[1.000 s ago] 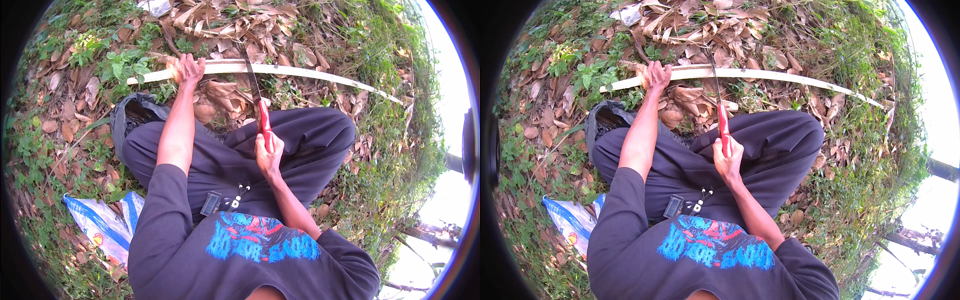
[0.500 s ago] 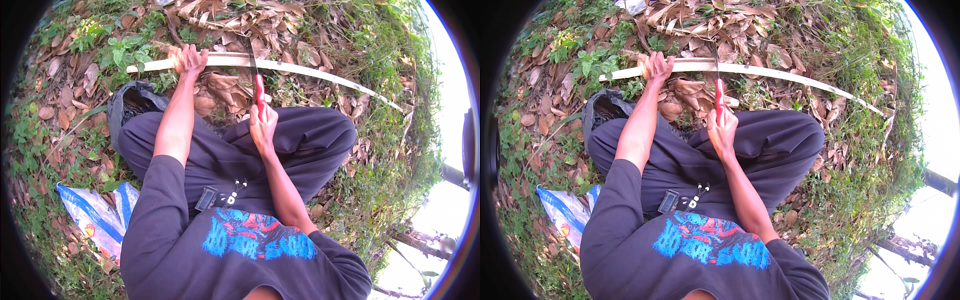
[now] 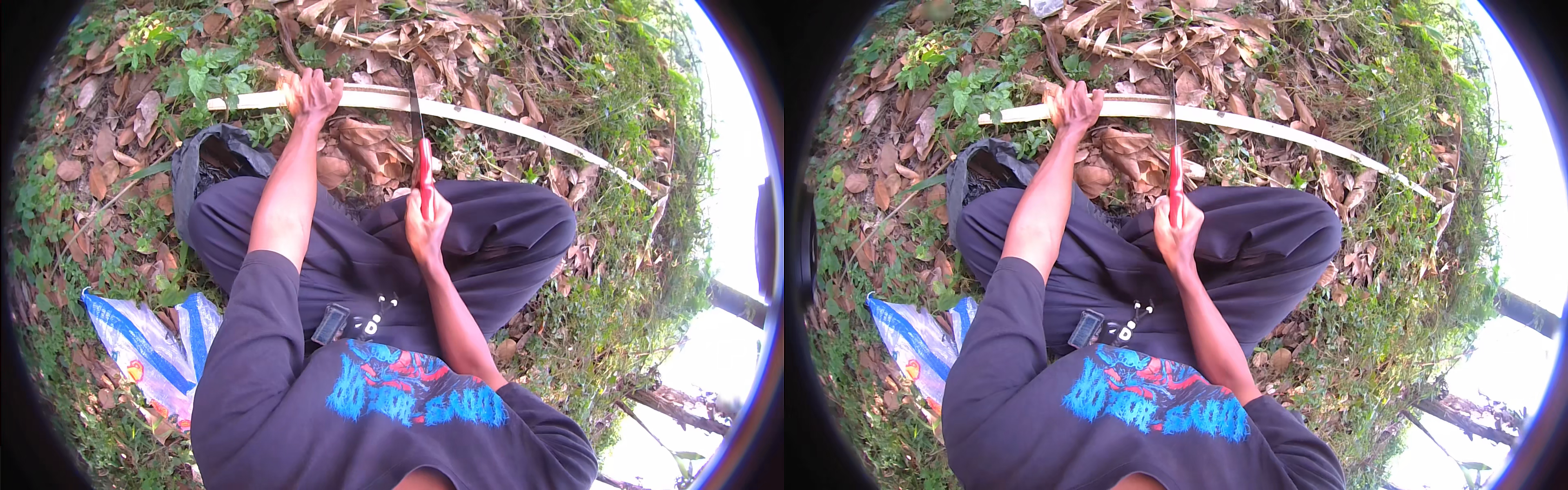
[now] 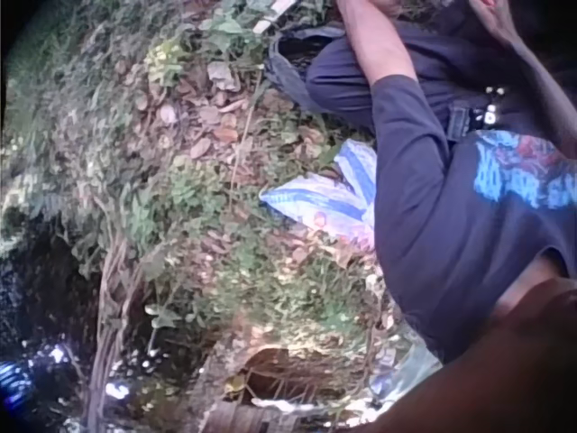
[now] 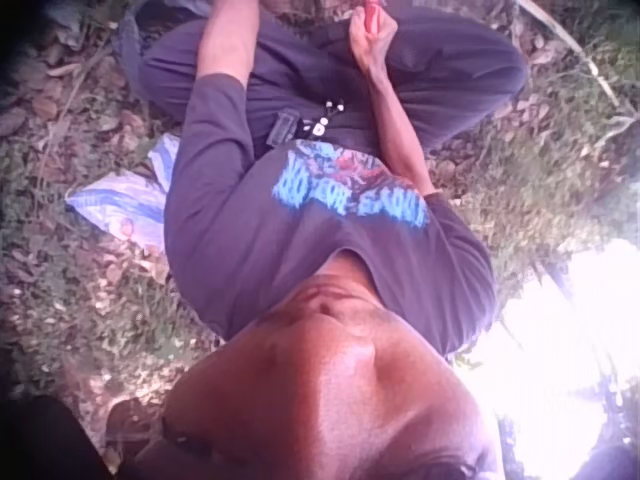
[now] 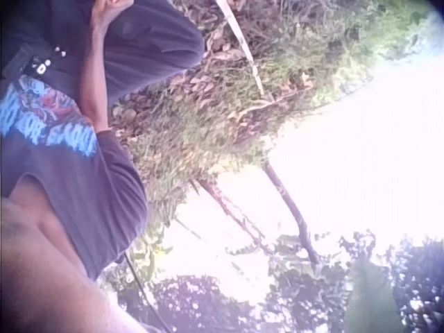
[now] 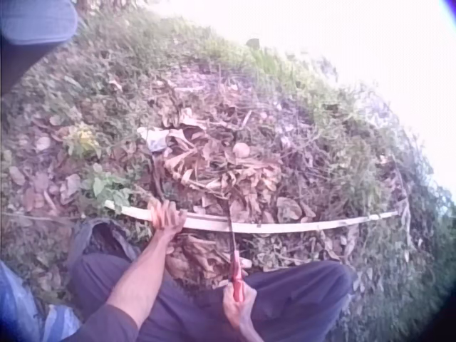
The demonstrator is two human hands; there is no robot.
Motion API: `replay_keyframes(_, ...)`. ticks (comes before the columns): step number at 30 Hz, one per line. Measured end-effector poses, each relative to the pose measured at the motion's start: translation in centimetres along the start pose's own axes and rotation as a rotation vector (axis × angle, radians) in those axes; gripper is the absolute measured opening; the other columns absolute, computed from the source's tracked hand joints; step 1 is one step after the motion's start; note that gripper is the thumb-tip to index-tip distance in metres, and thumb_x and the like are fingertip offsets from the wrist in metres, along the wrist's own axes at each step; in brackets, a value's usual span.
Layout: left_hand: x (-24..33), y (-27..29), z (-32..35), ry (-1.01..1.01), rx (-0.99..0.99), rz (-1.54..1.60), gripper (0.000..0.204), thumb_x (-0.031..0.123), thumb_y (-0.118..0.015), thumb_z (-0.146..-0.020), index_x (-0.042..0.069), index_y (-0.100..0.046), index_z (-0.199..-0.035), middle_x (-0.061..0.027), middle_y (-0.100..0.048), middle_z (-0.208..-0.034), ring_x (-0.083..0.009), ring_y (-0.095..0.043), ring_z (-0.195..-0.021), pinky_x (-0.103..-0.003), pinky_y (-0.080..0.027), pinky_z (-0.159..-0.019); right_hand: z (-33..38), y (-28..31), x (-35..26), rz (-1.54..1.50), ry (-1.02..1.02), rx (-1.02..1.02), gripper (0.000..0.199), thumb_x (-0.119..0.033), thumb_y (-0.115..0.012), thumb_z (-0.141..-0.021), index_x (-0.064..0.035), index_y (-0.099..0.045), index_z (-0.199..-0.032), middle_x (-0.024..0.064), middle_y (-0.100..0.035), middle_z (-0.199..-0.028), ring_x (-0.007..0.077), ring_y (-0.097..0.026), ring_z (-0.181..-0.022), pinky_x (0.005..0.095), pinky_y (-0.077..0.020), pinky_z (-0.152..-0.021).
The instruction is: The person sits on the ground and uses a red hand saw to cut a long, thin piece of light-colored wood. They hold the wood steady with their left hand and saw back and forth with their right hand, gradually cutting through the material.
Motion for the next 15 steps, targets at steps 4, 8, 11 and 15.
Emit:
replay_keyframes(4, 0.2, 0.0, -0.8, 0.087, 0.065, 0.131, 0.034, 0.019, -0.075, -0.073, 0.003, -0.057, -0.097, -0.0188, -0.055, -0.081, -0.0348, -0.053, -0.068, -0.05, -0.042, -0.063, -6.0, -1.7, 0.4, 0.058, 0.019, 0.0, 0.028, -0.009, -0.058, -0.097, -0.0067, -0.048, -0.071, -0.0059, -0.043, -0.058, 0.0033, -0.038, -0.05, 0.0243, -0.0301, -0.046)
replay_keyframes(8, 0.0, 0.3, -0.6, 0.188, -0.03, 0.099, 0.026, 0.025, -0.07, -0.076, 0.004, -0.058, -0.085, -0.0165, -0.056, -0.077, -0.0335, -0.054, -0.068, -0.049, -0.043, -0.06, 0.4, 0.2, 0.0, -0.056, -0.063, -0.042, 0.028, -0.011, -0.057, -0.101, -0.0067, -0.05, -0.074, -0.0068, -0.045, -0.059, 0.0019, -0.04, -0.05, 0.0219, -0.03, -0.046)
replay_keyframes(11, 0.7, 0.5, -1.2, 0.304, -0.274, 0.119, 0.034, 0.026, -0.07, -0.075, -0.002, -0.06, -0.091, -0.0214, -0.061, -0.082, -0.0349, -0.058, -0.07, -0.048, -0.048, -0.064, 4.7, 1.8, 0.3, -0.179, -0.192, -0.039, 0.023, -0.008, -0.059, -0.1, -0.0059, -0.051, -0.078, -0.0064, -0.046, -0.061, 0.0017, -0.041, -0.051, 0.0221, -0.0314, -0.046)
replay_keyframes(15, 0.2, 0.4, -0.7, 0.198, -0.118, 0.044, 0.037, 0.029, -0.07, -0.075, -0.003, -0.063, -0.092, -0.0227, -0.064, -0.085, -0.035, -0.061, -0.074, -0.05, -0.051, -0.071, 3.1, 1.7, -1.1, -0.591, -0.166, -0.118, 0.029, -0.019, -0.056, -0.101, -0.0052, -0.051, -0.076, -0.0011, -0.044, -0.056, 0.0059, -0.037, -0.045, 0.023, -0.0285, -0.043)
Point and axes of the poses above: each hand's wrist, its own z-axis away from the middle knuckle, its own y-axis out of the back of the hand, x = y × z, the point moved 4 cm from there along -z, towards the middle knuckle
